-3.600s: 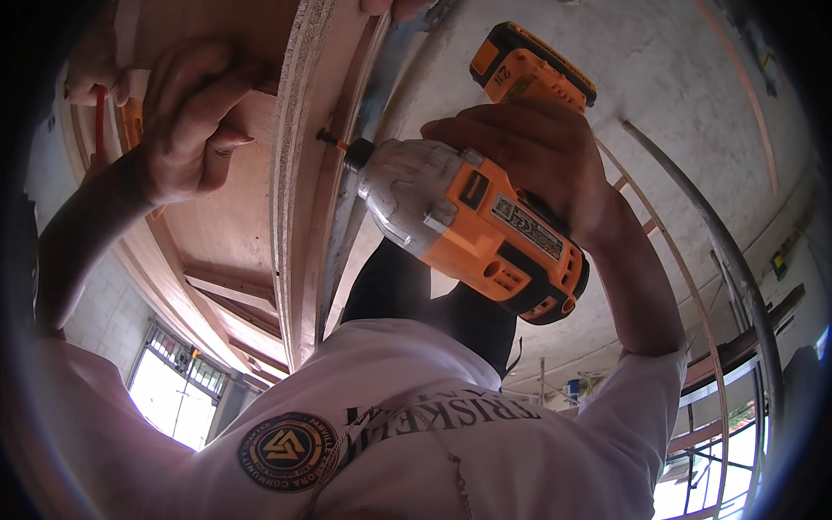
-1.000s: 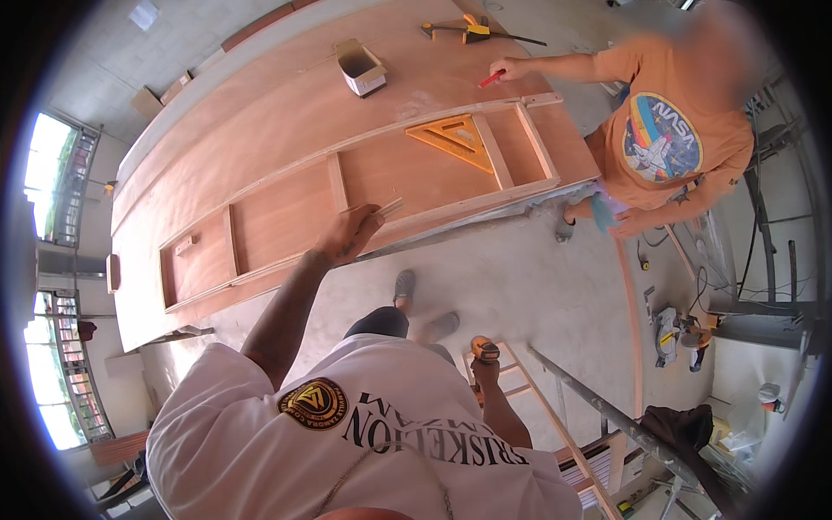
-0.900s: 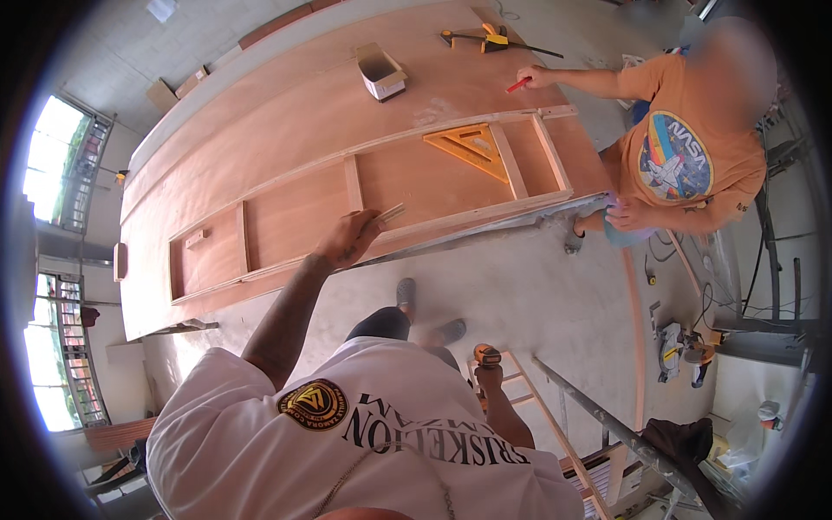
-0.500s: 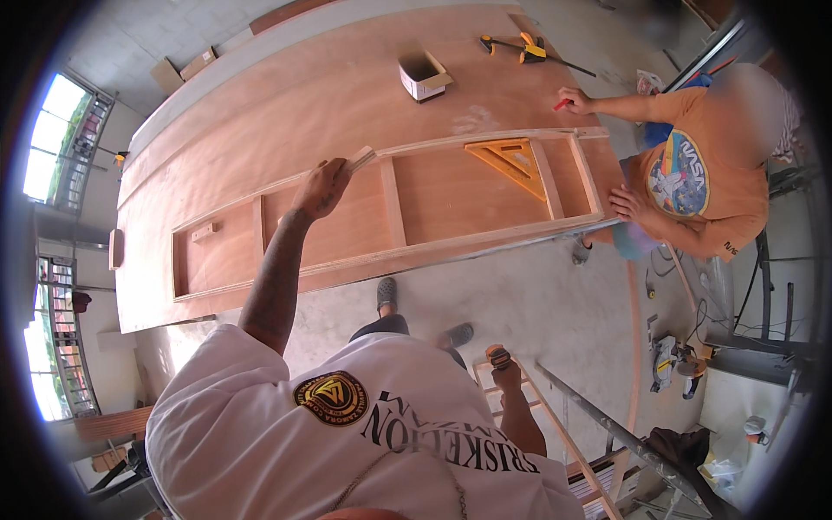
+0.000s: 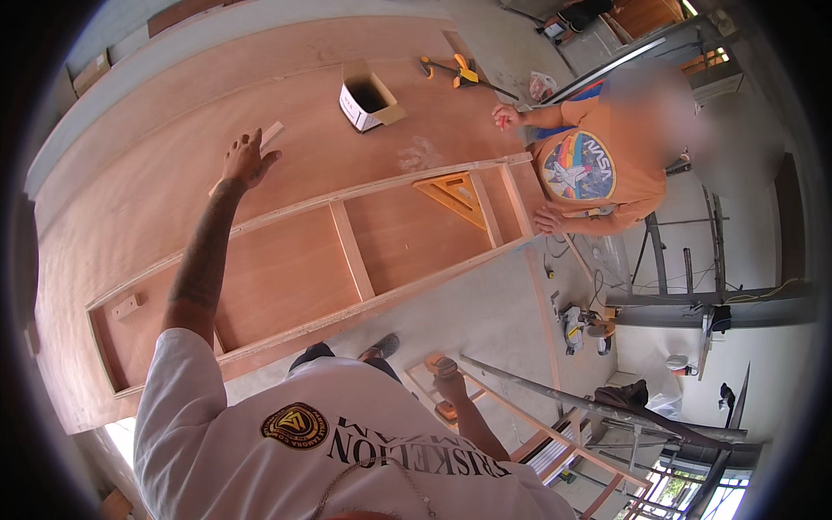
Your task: The person positions wooden strips on a large plywood sheet and uses a cordless drill to drive screws, securing the strips to form a frame. The person repeatedly aligns pieces and fastens them along the edges of the plywood.
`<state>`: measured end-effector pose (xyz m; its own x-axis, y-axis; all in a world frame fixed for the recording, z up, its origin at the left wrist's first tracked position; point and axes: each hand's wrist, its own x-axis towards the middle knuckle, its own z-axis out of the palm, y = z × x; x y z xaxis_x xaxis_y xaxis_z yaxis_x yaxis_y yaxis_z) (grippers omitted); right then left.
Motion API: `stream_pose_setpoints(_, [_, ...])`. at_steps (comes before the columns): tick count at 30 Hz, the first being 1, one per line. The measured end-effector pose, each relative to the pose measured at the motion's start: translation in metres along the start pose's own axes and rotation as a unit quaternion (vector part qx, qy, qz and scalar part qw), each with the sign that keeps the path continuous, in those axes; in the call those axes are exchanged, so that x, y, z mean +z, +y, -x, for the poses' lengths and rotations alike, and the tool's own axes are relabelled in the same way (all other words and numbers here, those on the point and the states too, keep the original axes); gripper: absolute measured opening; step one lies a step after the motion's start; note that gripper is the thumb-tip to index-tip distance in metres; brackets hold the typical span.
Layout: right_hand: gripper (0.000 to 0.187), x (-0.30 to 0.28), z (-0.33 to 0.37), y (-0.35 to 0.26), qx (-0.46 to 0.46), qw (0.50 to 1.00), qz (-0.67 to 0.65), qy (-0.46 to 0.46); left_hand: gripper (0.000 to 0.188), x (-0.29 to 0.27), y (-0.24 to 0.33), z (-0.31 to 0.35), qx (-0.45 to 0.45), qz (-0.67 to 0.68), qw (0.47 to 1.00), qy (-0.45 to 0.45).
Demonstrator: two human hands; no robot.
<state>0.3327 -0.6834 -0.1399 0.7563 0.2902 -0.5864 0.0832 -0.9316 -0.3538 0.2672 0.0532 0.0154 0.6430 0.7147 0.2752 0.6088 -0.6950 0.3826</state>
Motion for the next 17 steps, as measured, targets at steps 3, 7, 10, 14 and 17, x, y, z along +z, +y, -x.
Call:
stream_pose_setpoints(3, [0.032,-0.011,0.018,-0.029,-0.042,0.995,0.094,-0.005,0.055,0.019,0.049,0.004,0.053,0.105,0.987,-0.105])
stream_pose_setpoints(7, [0.043,-0.006,0.045,-0.046,0.013,0.997,0.073,-0.024,0.05,0.079,0.153,0.025,0.196,0.209,0.918,-0.273])
stream_pose_setpoints(10, [0.039,0.001,0.071,-0.037,0.016,0.999,0.05,0.006,0.056,0.118,0.221,0.031,0.215,0.178,0.893,-0.354])
stream_pose_setpoints(14, [0.042,0.013,0.09,-0.019,0.079,0.996,0.029,0.003,0.055,0.155,0.27,0.029,0.187,0.096,0.929,-0.305])
stream_pose_setpoints(17, [0.04,0.009,0.102,-0.005,0.096,0.995,-0.006,0.02,0.055,0.171,0.291,0.027,0.159,0.061,0.939,-0.299])
